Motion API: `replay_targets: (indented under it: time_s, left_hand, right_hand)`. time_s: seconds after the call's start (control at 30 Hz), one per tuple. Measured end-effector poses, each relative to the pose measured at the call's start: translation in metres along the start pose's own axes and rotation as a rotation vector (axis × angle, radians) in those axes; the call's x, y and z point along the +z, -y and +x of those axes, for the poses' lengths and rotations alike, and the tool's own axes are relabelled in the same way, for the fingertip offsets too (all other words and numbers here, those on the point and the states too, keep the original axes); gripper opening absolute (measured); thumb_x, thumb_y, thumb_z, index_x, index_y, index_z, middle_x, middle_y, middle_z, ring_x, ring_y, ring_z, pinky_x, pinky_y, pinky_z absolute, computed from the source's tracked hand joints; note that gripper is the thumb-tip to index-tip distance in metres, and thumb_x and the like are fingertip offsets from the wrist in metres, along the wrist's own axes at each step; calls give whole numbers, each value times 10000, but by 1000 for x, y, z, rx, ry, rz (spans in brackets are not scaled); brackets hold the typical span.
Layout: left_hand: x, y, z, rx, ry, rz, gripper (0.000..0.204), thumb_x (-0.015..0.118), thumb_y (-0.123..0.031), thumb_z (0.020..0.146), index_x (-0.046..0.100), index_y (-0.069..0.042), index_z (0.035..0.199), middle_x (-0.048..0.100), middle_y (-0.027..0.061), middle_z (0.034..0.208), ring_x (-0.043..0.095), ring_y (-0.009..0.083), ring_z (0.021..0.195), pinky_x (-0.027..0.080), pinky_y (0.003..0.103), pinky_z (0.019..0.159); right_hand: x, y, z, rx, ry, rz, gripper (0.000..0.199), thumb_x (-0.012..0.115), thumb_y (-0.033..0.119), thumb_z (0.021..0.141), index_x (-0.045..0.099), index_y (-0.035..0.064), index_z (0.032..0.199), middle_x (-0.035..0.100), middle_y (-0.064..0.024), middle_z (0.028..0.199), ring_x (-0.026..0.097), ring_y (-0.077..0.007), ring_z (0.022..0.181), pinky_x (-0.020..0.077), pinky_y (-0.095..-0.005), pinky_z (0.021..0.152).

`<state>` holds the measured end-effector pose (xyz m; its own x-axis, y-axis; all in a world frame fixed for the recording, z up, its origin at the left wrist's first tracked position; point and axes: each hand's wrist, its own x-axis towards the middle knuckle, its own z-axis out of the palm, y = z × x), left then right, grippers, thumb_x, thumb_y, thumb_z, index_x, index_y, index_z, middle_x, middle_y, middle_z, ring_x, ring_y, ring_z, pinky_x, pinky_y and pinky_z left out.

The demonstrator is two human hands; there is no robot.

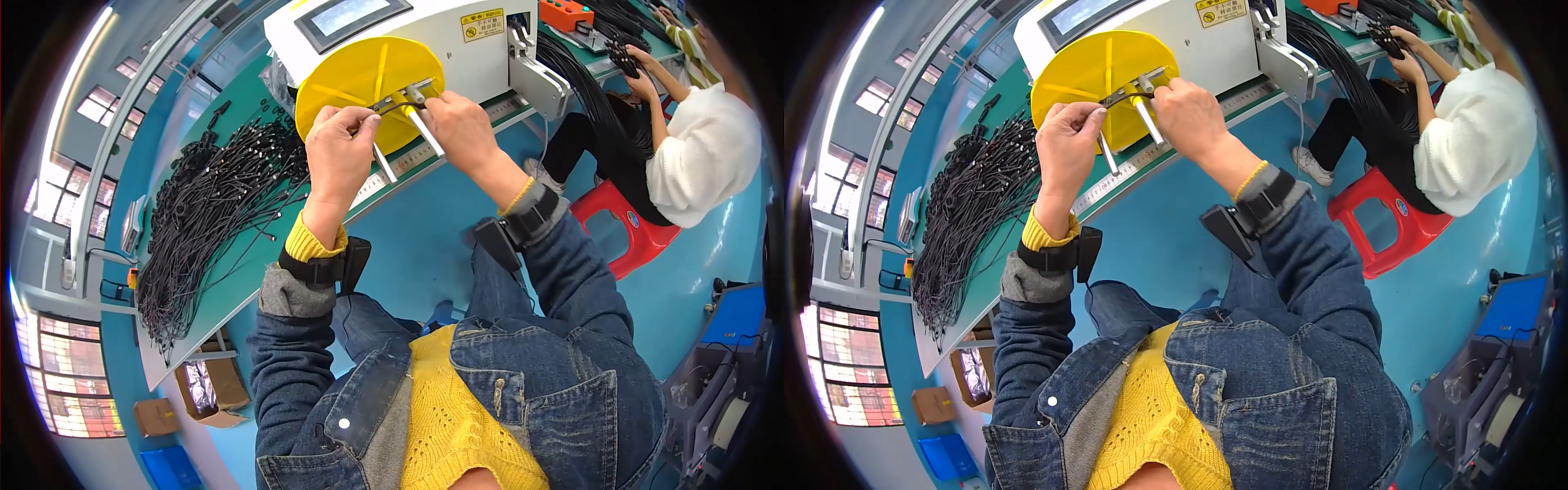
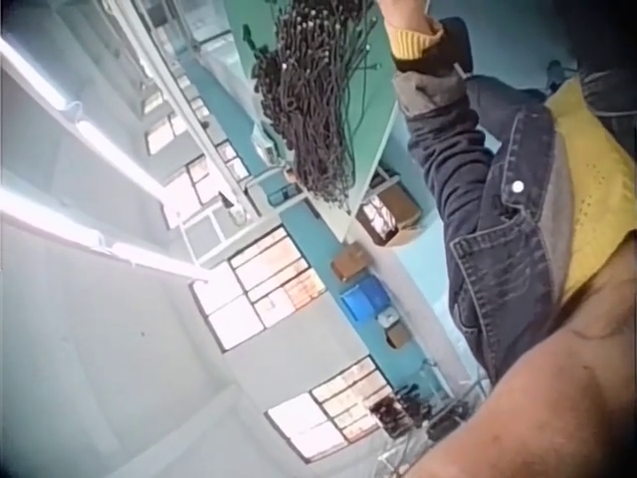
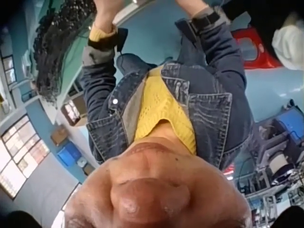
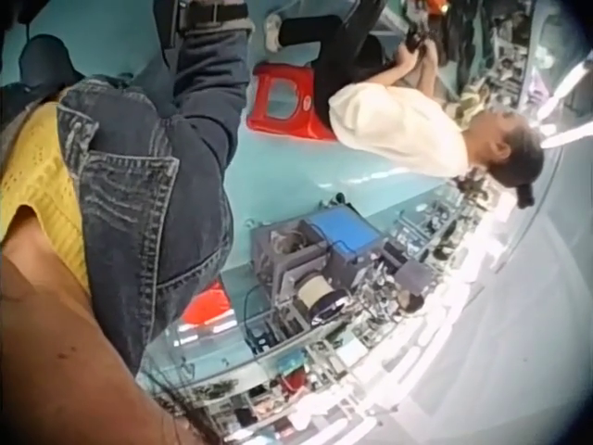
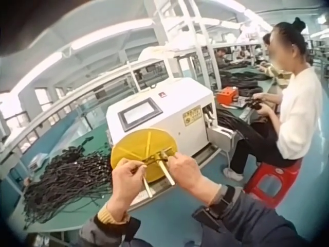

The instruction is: The person picks up a cable, winds it around the rotating rods of a machine, and removes the coiled cable. They then pick up a small black ring and slide it onto the coiled cable.

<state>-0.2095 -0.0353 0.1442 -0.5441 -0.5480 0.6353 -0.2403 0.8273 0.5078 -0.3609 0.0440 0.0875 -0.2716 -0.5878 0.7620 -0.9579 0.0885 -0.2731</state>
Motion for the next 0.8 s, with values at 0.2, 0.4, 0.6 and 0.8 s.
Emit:
replay_targets:
  time_s: [0.2, 0.4, 0.6, 0.8]
  left_hand:
    - [9, 12, 5, 3, -26, 44, 117, 645, -140, 755, 673, -47, 819, 540, 92, 673, 541, 211, 635, 436, 308, 593]
    - [1, 19, -18, 1, -114, -38, 125, 637, -128, 770, 674, -44, 855, 549, 95, 682, 536, 204, 613, 431, 296, 581]
    - [-3, 30, -32, -14, -144, -105, 127, 625, -100, 788, 667, -43, 894, 563, 94, 703, 529, 189, 598, 430, 277, 572]
    - [-8, 32, -35, 29, -163, -59, 122, 622, -108, 798, 667, -43, 890, 559, 90, 688, 523, 188, 584, 427, 277, 557]
  right_hand:
    - [21, -1, -1, 151, -22, 81, 194, 591, 173, 783, 547, 8, 692, 570, -163, 682, 576, -339, 654, 470, -401, 582]
    - [8, 3, -50, 229, 40, 186, 198, 602, 191, 767, 586, 4, 706, 588, -175, 684, 581, -354, 650, 469, -414, 586]
    - [-18, 16, -123, 274, 359, 289, 174, 595, 180, 760, 628, 12, 728, 605, -164, 680, 590, -335, 648, 473, -393, 594]
    - [-33, 27, -152, 365, 554, 391, 178, 590, 190, 765, 646, 21, 751, 616, -167, 693, 598, -336, 672, 477, -405, 622]
